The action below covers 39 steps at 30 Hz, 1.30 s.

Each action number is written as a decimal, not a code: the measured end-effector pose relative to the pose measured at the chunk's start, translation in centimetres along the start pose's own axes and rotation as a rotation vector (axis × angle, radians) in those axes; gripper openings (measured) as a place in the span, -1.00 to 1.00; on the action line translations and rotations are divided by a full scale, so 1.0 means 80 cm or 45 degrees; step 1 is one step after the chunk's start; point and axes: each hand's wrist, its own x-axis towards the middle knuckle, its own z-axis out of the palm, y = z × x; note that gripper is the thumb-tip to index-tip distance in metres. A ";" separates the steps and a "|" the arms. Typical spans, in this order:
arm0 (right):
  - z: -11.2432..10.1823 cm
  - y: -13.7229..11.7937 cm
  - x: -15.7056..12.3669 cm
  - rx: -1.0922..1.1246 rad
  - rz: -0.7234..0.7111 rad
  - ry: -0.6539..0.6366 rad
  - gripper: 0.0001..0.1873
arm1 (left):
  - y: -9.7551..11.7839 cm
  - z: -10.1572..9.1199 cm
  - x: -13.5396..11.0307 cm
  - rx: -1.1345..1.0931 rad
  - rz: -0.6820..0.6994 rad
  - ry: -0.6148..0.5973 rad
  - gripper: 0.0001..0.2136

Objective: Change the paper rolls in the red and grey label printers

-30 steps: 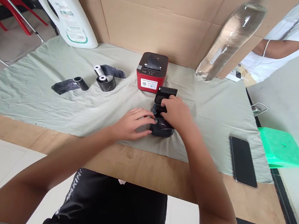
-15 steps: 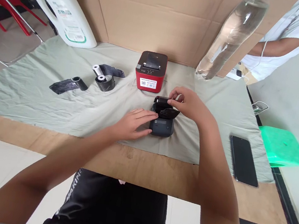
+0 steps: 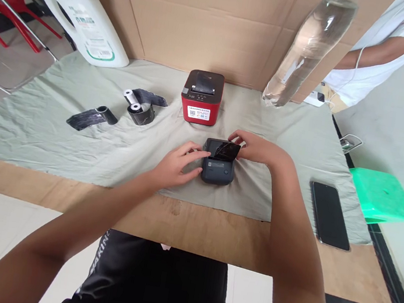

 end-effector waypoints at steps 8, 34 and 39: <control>-0.002 -0.001 0.001 -0.023 -0.069 -0.015 -0.37 | 0.007 -0.003 0.007 -0.094 0.174 -0.122 -0.58; -0.009 0.009 -0.004 0.106 -0.219 -0.112 -0.40 | 0.003 -0.006 0.005 -0.147 0.060 -0.023 -0.83; -0.005 0.018 0.003 0.148 -0.192 -0.168 -0.35 | 0.002 -0.002 0.005 -0.086 0.017 -0.060 -0.77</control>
